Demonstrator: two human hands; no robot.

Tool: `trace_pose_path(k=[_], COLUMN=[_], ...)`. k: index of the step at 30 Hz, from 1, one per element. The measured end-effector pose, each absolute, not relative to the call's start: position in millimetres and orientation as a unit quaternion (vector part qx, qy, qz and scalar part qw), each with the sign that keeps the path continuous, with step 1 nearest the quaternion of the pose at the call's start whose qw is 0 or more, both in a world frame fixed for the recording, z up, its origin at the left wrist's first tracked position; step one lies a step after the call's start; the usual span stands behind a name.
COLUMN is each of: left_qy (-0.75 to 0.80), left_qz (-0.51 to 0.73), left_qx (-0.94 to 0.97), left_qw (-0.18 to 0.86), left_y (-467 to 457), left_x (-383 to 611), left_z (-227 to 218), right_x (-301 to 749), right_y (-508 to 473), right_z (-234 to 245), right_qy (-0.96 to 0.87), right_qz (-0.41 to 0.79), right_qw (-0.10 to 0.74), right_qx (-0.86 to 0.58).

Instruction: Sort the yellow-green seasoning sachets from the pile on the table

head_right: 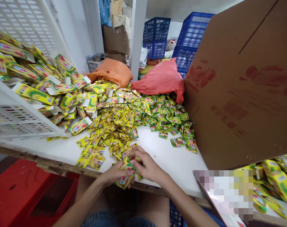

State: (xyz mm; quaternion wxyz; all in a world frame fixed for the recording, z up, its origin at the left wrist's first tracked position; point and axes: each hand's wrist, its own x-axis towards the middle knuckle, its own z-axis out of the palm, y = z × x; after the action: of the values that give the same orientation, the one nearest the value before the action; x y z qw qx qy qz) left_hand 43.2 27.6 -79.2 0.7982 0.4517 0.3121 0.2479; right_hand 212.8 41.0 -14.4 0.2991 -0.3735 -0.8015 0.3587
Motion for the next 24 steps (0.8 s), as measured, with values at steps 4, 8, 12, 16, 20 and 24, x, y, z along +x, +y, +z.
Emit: trace_pose_path(k=[4, 8, 12, 16, 20, 24], left_qy=[0.316, 0.323, 0.323, 0.33, 0.352, 0.353], left_qz=[0.268, 0.301, 0.305, 0.308, 0.328, 0.381], left_qx=[0.447, 0.442, 0.469, 0.492, 0.485, 0.506], left_qw=[0.793, 0.781, 0.763, 0.745, 0.731, 0.689], left_y=[29, 31, 32, 30, 28, 35], left_x=[43, 43, 44, 46, 49, 48], left_z=[-76, -75, -79, -86, -92, -92], right_x=[217, 222, 226, 221, 206, 198], right_y=[37, 31, 31, 32, 28, 25], right_z=[-17, -16, -8, -2, -7, -17], right_qy=[-0.745, -0.758, -0.799, -0.85, -0.865, -0.818], right_qz=[0.319, 0.252, 0.21, 0.169, 0.162, 0.149], right_qw=[0.359, 0.324, 0.285, 0.184, 0.153, 0.287], right_qx=[-0.463, -0.507, -0.486, -0.464, -0.449, -0.476])
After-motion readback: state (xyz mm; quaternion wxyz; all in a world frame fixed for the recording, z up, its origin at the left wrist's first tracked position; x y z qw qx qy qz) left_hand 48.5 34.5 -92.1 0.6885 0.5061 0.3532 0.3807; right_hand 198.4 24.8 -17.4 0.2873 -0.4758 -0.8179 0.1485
